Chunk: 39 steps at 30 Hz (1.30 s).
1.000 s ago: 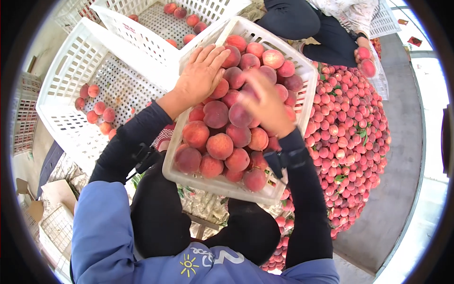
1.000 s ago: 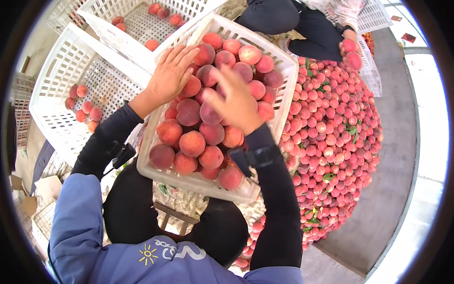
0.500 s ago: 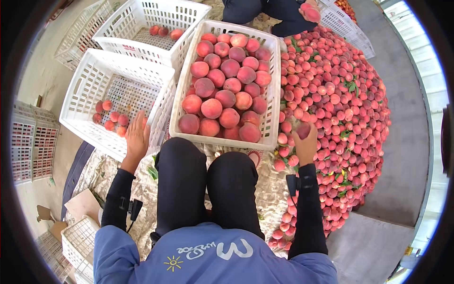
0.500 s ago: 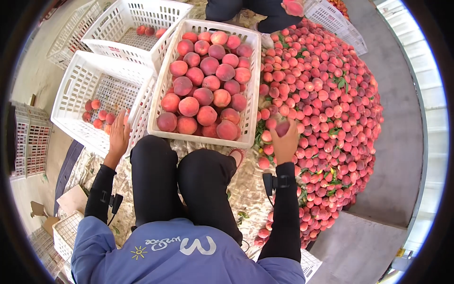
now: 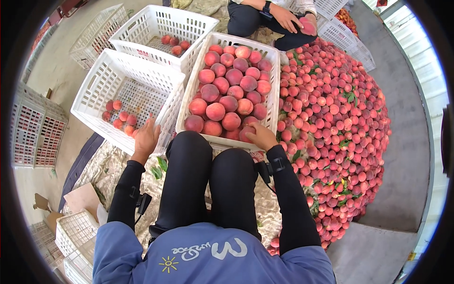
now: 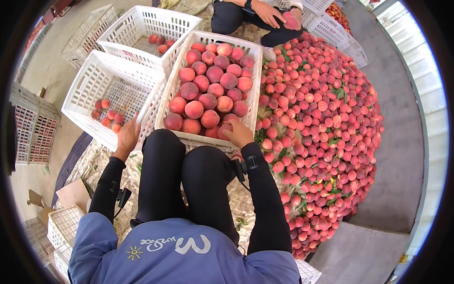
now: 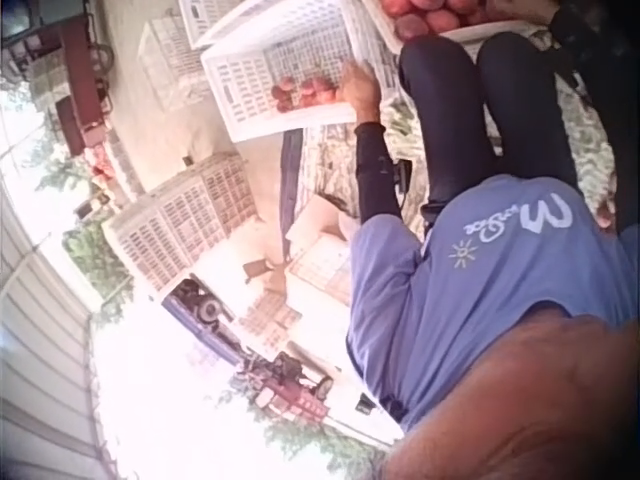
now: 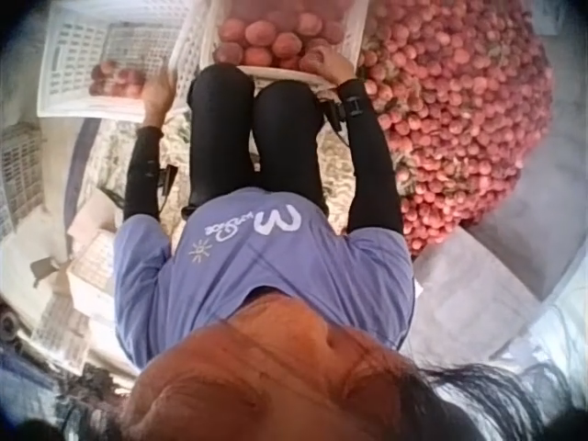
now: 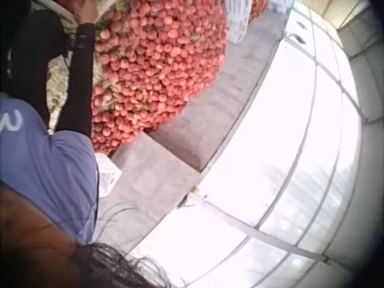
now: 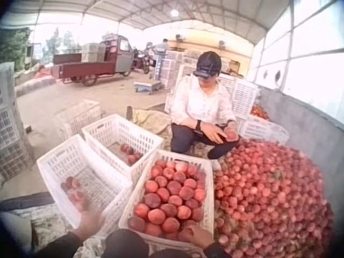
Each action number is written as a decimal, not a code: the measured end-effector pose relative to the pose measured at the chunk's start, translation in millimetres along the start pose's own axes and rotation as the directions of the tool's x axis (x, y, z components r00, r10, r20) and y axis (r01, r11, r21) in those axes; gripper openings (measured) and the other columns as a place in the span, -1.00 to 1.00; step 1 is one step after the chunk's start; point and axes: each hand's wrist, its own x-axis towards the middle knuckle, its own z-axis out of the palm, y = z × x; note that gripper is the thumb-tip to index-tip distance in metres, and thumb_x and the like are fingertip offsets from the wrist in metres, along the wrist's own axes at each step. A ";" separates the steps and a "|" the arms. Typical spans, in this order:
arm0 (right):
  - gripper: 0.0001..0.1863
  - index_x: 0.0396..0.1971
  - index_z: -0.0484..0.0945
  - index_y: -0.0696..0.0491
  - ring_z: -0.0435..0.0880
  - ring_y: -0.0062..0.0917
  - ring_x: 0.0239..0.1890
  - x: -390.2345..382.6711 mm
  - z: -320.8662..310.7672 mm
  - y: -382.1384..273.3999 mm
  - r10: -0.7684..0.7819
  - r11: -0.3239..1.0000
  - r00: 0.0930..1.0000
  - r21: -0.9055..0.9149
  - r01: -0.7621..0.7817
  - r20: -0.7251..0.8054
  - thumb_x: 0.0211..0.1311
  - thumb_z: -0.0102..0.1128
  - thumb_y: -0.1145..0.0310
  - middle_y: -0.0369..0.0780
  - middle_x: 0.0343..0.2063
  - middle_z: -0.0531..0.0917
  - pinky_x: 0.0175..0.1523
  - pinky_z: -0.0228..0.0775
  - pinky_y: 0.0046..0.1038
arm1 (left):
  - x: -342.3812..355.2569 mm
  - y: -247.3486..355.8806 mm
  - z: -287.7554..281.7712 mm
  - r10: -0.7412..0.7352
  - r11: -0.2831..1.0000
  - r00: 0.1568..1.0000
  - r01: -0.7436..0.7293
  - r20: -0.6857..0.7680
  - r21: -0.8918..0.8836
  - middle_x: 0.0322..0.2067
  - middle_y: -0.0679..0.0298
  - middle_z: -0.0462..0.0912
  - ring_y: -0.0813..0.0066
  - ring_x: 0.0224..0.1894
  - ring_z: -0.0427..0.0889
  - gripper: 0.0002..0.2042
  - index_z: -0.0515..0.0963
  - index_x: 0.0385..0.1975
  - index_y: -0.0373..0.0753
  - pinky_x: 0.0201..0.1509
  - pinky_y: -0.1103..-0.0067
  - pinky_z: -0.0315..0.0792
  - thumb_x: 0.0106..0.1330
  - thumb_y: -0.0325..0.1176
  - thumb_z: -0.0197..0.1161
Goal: Sorting and organizing peaches into plastic crates inside an agricultural storage building.
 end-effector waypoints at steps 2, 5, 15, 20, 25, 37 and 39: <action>-0.49 0.02 0.53 -0.01 0.55 -0.15 0.07 -1.3 8.2 11.4 -0.305 0.947 0.942 0.061 0.315 -0.142 0.00 0.34 0.23 -0.08 -0.03 0.59 0.18 0.39 -0.25 | 1.9 0.1 2.7 -0.016 1.000 1.000 0.016 0.010 0.024 -0.17 -0.07 0.64 -0.08 -0.17 0.62 -0.66 0.44 0.04 -0.26 -0.07 0.20 0.46 0.42 -0.16 0.08; -0.43 0.04 0.52 0.03 0.53 -0.16 0.09 3.1 17.3 21.5 -0.320 0.923 0.933 0.168 0.345 -0.163 -0.05 0.38 0.23 -0.04 -0.01 0.56 0.20 0.37 -0.27 | 3.7 1.3 4.9 -0.023 1.000 0.999 0.023 0.028 0.020 -0.24 -0.06 0.64 -0.09 -0.21 0.62 -0.68 0.45 -0.04 -0.26 -0.13 0.18 0.47 0.42 -0.14 0.07; -0.56 -0.12 0.58 0.05 0.60 -0.10 -0.03 17.6 36.1 20.0 -0.038 0.943 0.965 0.309 0.120 -0.259 0.07 0.33 0.07 -0.05 -0.05 0.60 0.07 0.44 -0.25 | 3.5 -4.1 6.4 0.024 0.999 1.000 -0.024 -0.002 0.047 -0.33 -0.02 0.62 -0.07 -0.31 0.63 -0.71 0.43 -0.24 -0.26 -0.24 0.18 0.49 0.42 -0.11 0.08; -0.77 -0.26 0.63 -0.11 0.61 -0.17 -0.29 9.6 47.6 8.9 -0.316 0.944 0.807 -0.251 0.215 -0.499 0.27 0.12 0.10 -0.17 -0.28 0.58 -0.19 0.48 -0.15 | 4.2 -3.8 7.1 0.025 0.999 1.000 -0.024 -0.018 0.039 -0.32 -0.05 0.63 -0.08 -0.31 0.63 -0.71 0.43 -0.17 -0.29 -0.23 0.19 0.49 0.41 -0.14 0.10; -0.78 -0.27 0.65 -0.10 0.60 -0.19 -0.26 9.3 32.1 10.2 -0.292 0.948 0.872 -0.243 0.207 -0.394 0.30 0.08 0.14 -0.14 -0.28 0.58 -0.17 0.48 -0.14 | 1.1 -1.5 3.3 0.002 0.999 1.000 -0.001 0.016 -0.045 -0.32 -0.11 0.62 -0.15 -0.27 0.61 -0.69 0.43 -0.10 -0.31 -0.20 0.14 0.46 0.40 -0.17 0.11; -0.58 0.13 0.43 0.07 0.50 -0.07 0.11 166.9 -67.1 -15.8 -0.276 0.951 0.702 -0.079 0.300 -0.657 0.39 -0.01 0.16 0.00 0.11 0.50 0.18 0.33 -0.13 | 0.6 15.9 -14.7 -0.090 0.986 0.994 0.098 0.065 -0.136 -0.29 -0.05 0.60 -0.13 -0.24 0.59 -0.71 0.45 -0.06 -0.28 -0.17 0.15 0.45 0.37 -0.21 0.14; -0.55 0.16 0.42 0.05 0.45 -0.05 0.16 198.6 -65.0 -20.2 -0.268 0.961 0.688 -0.142 0.236 -0.674 0.39 -0.03 0.12 -0.01 0.16 0.47 0.23 0.28 -0.09 | 1.3 16.9 -16.1 -0.064 0.983 0.997 0.071 0.050 -0.169 -0.27 -0.05 0.60 -0.15 -0.25 0.59 -0.71 0.45 -0.04 -0.28 -0.16 0.15 0.45 0.37 -0.22 0.13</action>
